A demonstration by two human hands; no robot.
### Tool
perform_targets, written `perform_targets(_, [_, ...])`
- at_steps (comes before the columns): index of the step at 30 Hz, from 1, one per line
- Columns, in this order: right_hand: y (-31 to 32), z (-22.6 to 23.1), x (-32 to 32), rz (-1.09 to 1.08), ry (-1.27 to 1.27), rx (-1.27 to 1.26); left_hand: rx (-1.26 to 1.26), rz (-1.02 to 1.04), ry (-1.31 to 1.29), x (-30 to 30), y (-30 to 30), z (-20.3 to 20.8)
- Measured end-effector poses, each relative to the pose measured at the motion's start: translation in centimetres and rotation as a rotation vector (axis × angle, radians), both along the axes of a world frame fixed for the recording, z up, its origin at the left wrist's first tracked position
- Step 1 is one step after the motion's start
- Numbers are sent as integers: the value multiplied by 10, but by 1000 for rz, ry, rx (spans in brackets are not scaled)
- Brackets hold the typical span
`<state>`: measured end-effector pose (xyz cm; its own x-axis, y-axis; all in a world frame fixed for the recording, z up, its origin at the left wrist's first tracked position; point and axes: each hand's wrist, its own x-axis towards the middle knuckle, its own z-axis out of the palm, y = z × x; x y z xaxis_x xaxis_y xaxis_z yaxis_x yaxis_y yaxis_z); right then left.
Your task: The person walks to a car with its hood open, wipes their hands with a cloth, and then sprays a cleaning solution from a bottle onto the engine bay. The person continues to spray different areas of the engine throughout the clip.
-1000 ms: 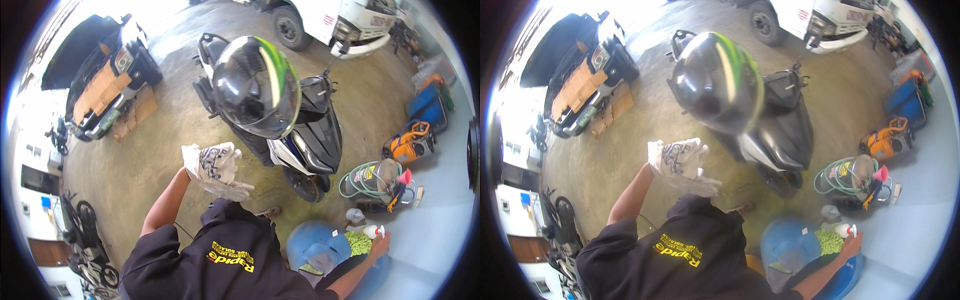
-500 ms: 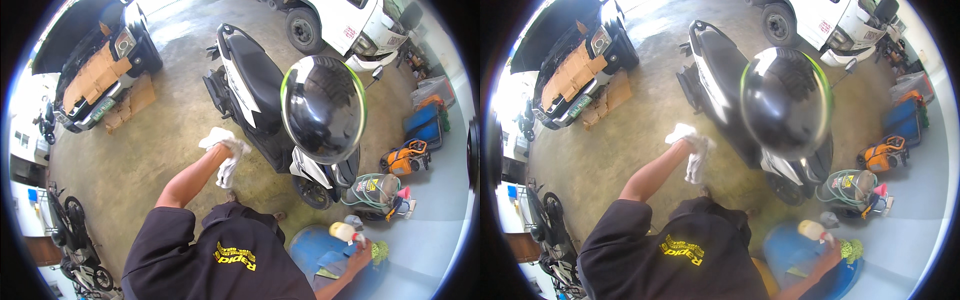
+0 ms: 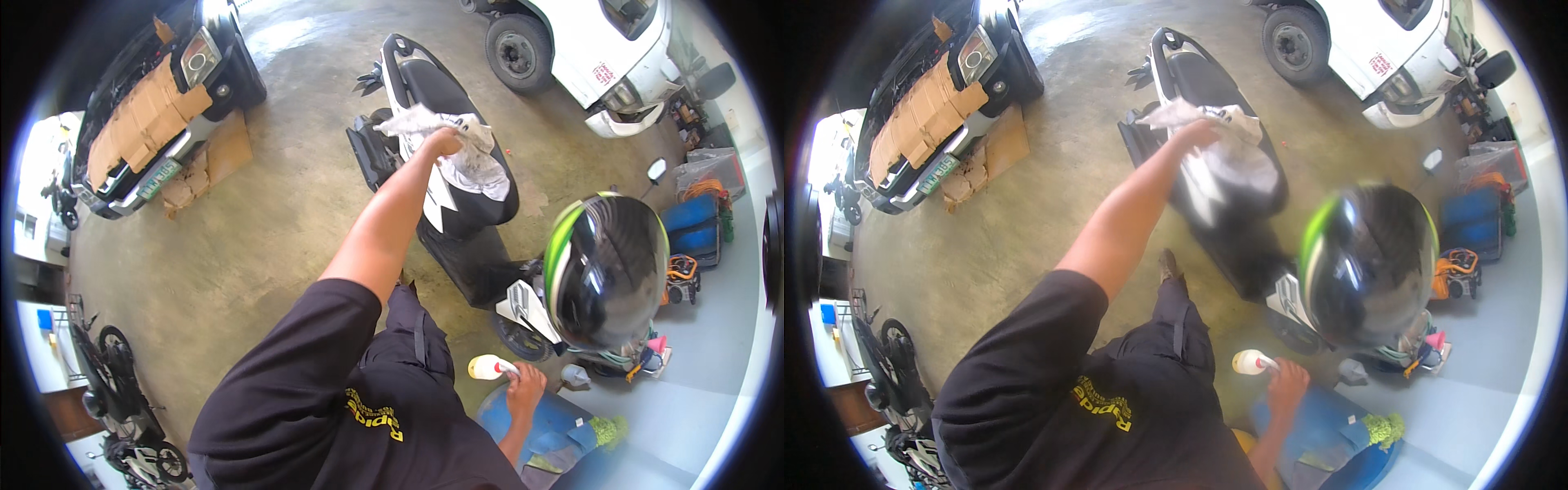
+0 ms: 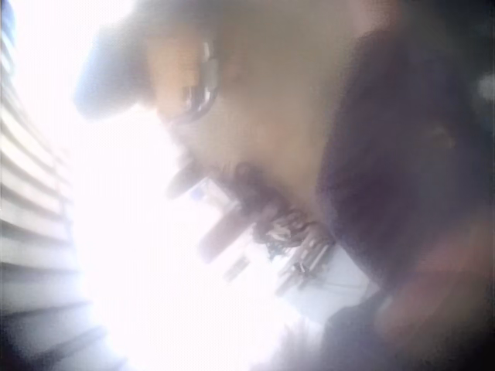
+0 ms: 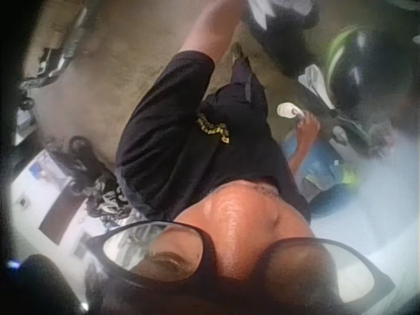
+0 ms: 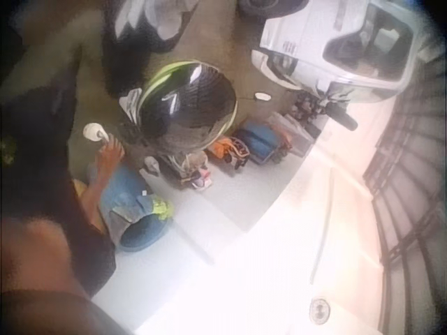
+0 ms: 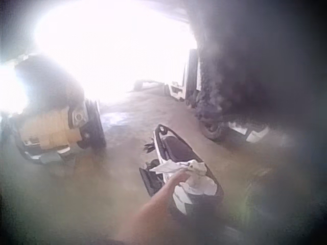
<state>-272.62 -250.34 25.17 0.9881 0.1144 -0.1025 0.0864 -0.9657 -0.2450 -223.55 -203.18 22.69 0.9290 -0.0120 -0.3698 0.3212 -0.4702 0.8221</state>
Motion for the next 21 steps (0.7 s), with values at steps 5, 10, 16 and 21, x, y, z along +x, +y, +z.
perform_targets(5, [124,-51,149,275,-48,112,439,-297,-374,43,123,-95])
perform_targets(10, [236,-49,277,277,-48,167,346,-389,-155,-2,163,-127])
perform_targets(16, [381,-21,430,608,-124,215,-26,-252,-184,-77,240,-118])
perform_targets(21, [539,67,467,1065,-104,278,-51,-224,-431,-130,302,-24])
